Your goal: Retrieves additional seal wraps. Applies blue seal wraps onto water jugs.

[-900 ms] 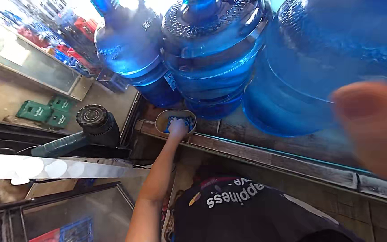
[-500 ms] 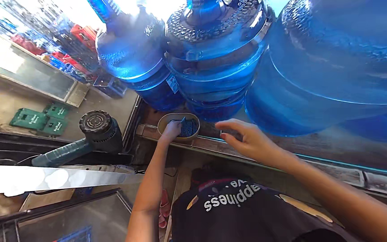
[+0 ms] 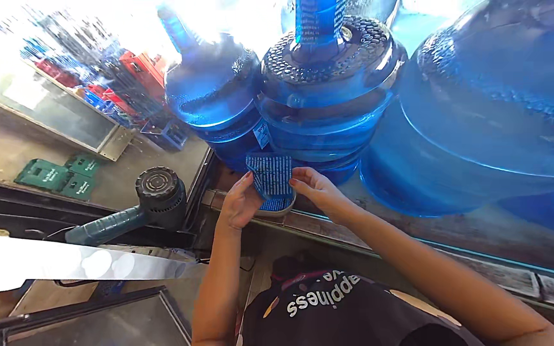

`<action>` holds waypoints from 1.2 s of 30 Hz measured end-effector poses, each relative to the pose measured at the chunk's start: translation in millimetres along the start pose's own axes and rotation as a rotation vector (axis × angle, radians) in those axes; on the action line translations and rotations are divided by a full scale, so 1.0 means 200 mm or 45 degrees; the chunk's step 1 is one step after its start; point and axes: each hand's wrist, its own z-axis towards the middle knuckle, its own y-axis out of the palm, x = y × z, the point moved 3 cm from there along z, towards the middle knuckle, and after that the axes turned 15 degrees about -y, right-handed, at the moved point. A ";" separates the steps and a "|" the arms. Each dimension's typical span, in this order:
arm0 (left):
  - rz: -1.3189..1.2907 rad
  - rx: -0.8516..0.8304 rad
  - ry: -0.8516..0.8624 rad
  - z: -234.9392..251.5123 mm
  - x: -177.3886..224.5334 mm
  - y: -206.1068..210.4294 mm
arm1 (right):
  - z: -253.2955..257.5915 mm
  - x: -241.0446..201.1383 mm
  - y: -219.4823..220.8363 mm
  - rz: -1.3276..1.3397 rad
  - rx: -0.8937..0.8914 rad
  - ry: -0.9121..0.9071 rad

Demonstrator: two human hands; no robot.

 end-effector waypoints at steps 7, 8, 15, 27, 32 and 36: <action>0.106 -0.019 -0.029 0.02 -0.05 0.07 | 0.02 -0.08 -0.04 -0.073 0.106 -0.303; 0.106 -0.050 -0.022 0.02 -0.05 0.09 | 0.01 -0.09 -0.07 -0.140 0.104 -0.348; 0.165 -0.108 -0.030 -0.01 -0.15 0.17 | -0.11 -0.21 -0.18 -0.302 -0.015 -0.693; 0.936 -0.845 0.015 0.08 -0.13 0.71 | -0.46 -0.37 -0.41 -0.231 0.013 -0.903; 1.110 -0.748 0.408 0.21 -0.22 0.96 | -0.65 -0.48 -0.59 -0.399 0.489 -0.949; 0.837 -0.877 0.435 0.20 -0.33 1.19 | -0.84 -0.56 -0.75 0.014 0.494 -1.020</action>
